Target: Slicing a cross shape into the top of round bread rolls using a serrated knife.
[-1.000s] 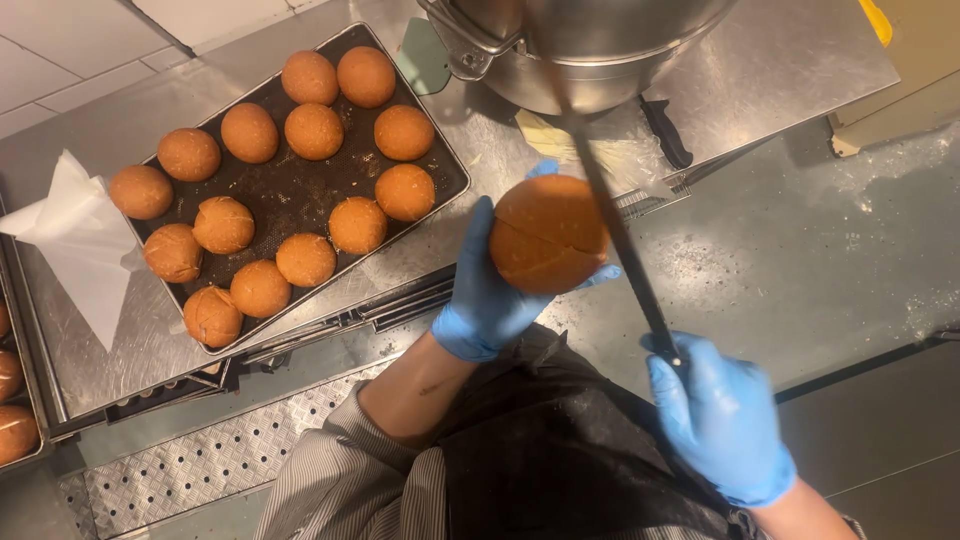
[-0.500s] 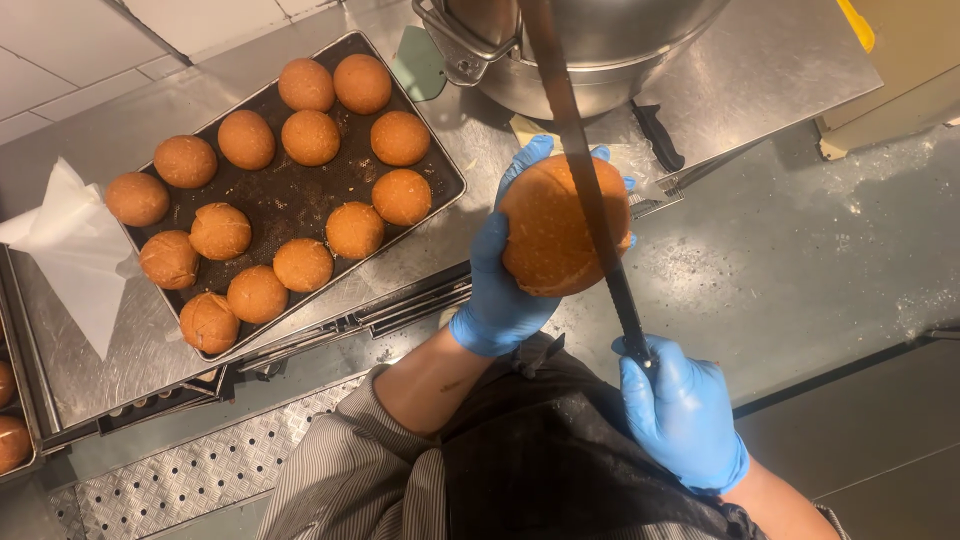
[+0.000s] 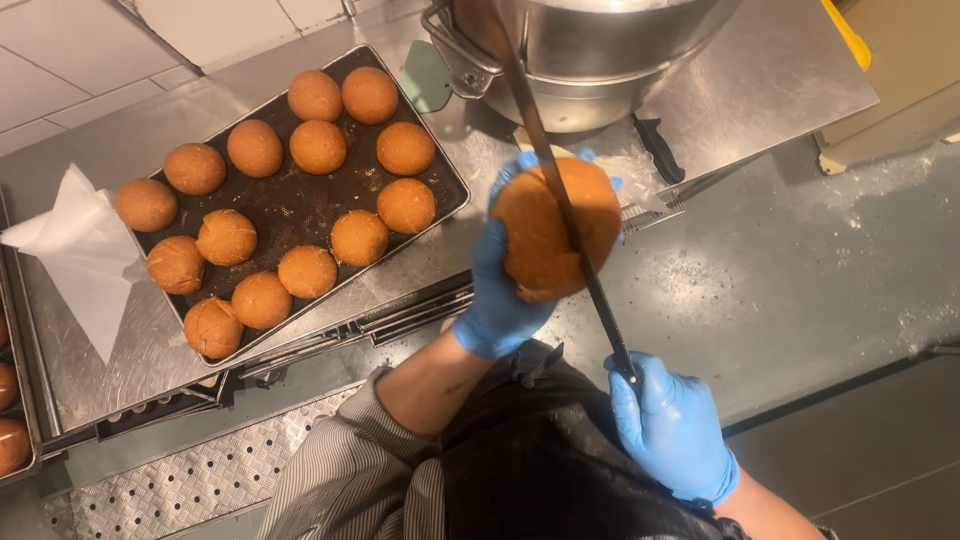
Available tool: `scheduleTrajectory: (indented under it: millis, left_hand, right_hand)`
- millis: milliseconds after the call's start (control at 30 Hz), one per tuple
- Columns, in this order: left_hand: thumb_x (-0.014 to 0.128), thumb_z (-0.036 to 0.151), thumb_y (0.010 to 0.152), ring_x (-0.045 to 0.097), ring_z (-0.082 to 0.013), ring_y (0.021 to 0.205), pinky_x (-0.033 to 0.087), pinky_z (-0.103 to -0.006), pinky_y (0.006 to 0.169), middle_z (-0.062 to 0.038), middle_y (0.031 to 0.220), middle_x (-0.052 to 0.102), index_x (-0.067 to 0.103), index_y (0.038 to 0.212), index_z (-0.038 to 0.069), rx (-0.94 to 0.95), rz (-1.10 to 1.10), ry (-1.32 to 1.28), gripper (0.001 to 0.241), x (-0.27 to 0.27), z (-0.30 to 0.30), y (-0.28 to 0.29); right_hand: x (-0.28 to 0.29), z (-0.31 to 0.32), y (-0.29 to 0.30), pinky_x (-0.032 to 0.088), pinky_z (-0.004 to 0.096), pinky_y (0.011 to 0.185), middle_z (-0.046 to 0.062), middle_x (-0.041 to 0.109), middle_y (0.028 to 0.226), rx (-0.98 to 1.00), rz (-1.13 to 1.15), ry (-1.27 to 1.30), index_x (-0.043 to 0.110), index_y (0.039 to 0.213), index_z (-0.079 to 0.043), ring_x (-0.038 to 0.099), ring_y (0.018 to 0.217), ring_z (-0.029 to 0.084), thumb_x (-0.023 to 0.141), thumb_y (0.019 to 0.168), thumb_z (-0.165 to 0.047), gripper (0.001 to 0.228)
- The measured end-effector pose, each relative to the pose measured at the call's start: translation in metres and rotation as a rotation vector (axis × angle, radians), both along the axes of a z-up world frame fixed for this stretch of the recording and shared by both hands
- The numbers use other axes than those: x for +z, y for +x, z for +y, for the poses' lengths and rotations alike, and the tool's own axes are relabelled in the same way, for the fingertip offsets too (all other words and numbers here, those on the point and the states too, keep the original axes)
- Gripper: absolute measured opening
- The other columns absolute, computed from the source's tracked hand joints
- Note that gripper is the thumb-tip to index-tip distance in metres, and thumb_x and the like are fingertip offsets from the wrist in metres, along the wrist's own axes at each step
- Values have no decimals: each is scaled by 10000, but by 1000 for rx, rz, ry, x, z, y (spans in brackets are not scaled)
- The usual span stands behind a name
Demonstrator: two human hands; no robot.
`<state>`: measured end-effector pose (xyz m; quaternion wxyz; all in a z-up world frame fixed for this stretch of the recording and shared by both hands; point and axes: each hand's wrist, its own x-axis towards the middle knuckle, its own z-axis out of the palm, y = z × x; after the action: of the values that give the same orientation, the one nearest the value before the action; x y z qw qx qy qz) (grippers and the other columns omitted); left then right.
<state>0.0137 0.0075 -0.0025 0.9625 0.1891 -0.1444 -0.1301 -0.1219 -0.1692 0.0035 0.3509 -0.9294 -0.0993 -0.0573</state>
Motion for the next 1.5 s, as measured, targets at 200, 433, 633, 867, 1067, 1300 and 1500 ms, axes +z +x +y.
scheduleTrajectory:
  millis: [200,433,633,867,1067,1300,1500]
  left_hand:
    - [620,563,971,455,-293,1508,346,-478,1302,-142,1629,432,357,1587,192,-92,139,-58,765,-24,-17,-16]
    - [610,613,971,435,-314,1498,337,-491,1285,-131,1628,419,351,1621,127,-96,195,-79,852,-20,-3,-7]
    - [589,595,961,404,-276,1522,321,-469,1299,-101,1641,396,336,1610,152,-143,291,54,825,-38,-15,-15]
    - [490,587,1039,389,-315,1533,292,-498,1312,-118,1636,409,358,1615,131,-66,235,-39,747,-17,-6,-13]
    - [461,551,1061,385,-310,1547,289,-512,1314,-124,1670,387,329,1637,196,-64,214,-162,690,-1,10,-5]
    - [467,557,1083,393,-309,1546,306,-478,1326,-136,1662,385,315,1657,92,88,169,-44,754,-27,52,6]
    - [630,145,997,503,-247,1366,403,-425,1195,-118,1489,485,359,1559,33,655,242,440,634,-45,108,32]
  right_hand:
    - [10,9,15,512,400,488,118,657,638,-17,-75,-30,615,1044,-37,658,513,315,661,920,-94,144]
    - [-9,3,4,514,404,483,124,636,598,1,-32,-34,621,1005,-52,658,495,318,679,881,-109,148]
    - [-3,11,19,507,403,486,142,657,657,-37,-70,-14,610,1014,-42,654,528,336,658,946,-91,97]
    - [-11,9,19,498,422,476,138,654,632,19,-24,-74,609,1009,-31,651,512,337,676,905,-107,145]
    - [-11,20,39,501,419,489,140,665,670,45,-109,-134,604,1027,-25,648,534,339,677,920,-104,151]
    - [-10,53,68,505,409,523,142,667,717,94,-240,-247,615,1058,-19,643,563,333,695,920,-94,177]
    - [-27,101,106,500,450,508,154,664,645,161,-8,-266,641,986,-55,645,564,371,720,914,-183,168]
